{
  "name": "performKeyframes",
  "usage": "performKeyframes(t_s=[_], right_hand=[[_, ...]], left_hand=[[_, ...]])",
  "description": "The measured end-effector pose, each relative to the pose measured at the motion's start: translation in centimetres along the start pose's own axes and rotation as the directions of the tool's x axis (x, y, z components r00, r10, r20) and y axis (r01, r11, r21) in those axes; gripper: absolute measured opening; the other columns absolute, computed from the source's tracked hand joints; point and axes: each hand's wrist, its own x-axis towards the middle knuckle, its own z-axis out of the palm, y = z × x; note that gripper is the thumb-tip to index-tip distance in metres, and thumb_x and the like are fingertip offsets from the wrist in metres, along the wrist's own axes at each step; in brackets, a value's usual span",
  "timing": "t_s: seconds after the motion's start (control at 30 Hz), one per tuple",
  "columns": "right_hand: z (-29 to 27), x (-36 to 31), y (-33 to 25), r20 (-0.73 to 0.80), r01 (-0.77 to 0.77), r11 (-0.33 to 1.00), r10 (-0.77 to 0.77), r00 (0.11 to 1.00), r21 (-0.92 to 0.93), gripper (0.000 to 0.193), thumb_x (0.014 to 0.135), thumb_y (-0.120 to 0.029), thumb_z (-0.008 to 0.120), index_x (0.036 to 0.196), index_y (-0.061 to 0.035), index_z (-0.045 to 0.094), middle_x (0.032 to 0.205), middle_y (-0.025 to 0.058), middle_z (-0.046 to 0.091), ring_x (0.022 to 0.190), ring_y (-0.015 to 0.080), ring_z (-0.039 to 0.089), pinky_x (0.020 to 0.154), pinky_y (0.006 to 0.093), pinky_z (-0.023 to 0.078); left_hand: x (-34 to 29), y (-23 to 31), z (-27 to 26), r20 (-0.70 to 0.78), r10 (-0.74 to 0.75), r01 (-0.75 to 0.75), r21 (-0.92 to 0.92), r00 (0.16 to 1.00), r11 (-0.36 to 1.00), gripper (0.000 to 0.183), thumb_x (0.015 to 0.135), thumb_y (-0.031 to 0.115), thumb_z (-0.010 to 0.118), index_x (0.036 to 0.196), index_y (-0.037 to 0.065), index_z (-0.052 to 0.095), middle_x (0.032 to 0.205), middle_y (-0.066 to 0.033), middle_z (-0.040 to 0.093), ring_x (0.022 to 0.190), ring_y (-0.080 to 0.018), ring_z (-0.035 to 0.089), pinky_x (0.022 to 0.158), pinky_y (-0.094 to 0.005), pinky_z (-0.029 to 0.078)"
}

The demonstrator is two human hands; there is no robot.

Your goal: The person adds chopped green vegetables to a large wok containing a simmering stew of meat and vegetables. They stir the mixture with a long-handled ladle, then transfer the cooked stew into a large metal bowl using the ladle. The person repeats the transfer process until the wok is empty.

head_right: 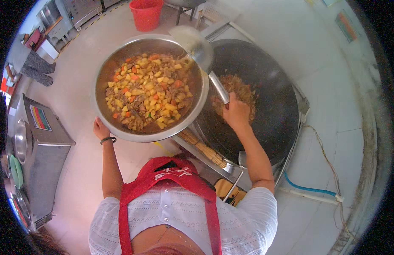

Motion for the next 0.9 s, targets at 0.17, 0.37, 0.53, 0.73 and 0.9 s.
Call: performKeyframes(t_s=[0.17,0.37,0.53,0.73,0.9], right_hand=[[1.8,0.4,5.3,0.094,-0.146,0.825,0.113,0.989,0.545,0.037,0.075,-0.015,0.067,0.104,0.0009,0.049,0.067,0.0114,0.059,0.055,0.0224,0.060,0.053,0.0377,0.047],[9.5,-0.5,16.8,0.532,-0.673,0.270,0.442,0.722,0.689,0.030,0.077,-0.010,0.065,0.096,0.0067,0.050,0.059,0.0065,0.054,0.046,0.0119,0.050,0.042,0.0277,0.040],[18.2,-3.7,31.3,0.613,-0.921,0.016,0.742,0.272,0.389,0.029,0.078,-0.011,0.062,0.098,0.0071,0.052,0.067,0.0135,0.059,0.053,0.0210,0.058,0.047,0.0325,0.047],[23.1,-8.3,40.9,0.180,-0.939,0.243,0.963,0.203,-0.243,0.033,0.076,-0.021,0.063,0.102,-0.0013,0.056,0.096,0.0168,0.063,0.085,0.0331,0.063,0.070,0.0433,0.051],[34.1,-5.8,40.1,0.304,-0.953,0.299,0.905,0.299,0.045,0.038,0.071,-0.016,0.065,0.104,0.0007,0.055,0.093,0.0197,0.062,0.081,0.0363,0.063,0.070,0.0445,0.051]], left_hand=[[2.6,-2.7,-0.1,0.008,-0.059,0.057,0.150,0.998,0.987,0.035,0.092,0.028,0.046,0.104,-0.001,0.061,0.087,-0.0124,0.065,0.078,-0.0168,0.058,0.072,-0.0313,0.046],[4.4,-3.4,-2.4,0.072,-0.056,0.030,0.318,0.996,0.948,0.042,0.091,0.027,0.045,0.120,-0.002,0.051,0.113,-0.0166,0.059,0.101,-0.0269,0.057,0.089,-0.0347,0.043],[3.9,0.5,-3.2,-0.085,-0.237,0.252,0.356,0.968,0.900,0.065,0.088,0.050,0.044,0.111,-0.009,0.055,0.103,-0.0190,0.062,0.089,-0.0273,0.060,0.078,-0.0377,0.047],[1.8,4.5,-1.6,-0.061,-0.210,0.217,0.369,0.976,0.904,0.066,0.088,0.051,0.043,0.107,-0.012,0.056,0.099,-0.0161,0.063,0.085,-0.0278,0.061,0.073,-0.0381,0.051],[1.0,4.8,-0.6,-0.090,-0.215,0.232,0.456,0.973,0.859,0.061,0.091,0.048,0.039,0.107,-0.007,0.059,0.095,-0.0128,0.065,0.083,-0.0248,0.062,0.069,-0.0364,0.052]])
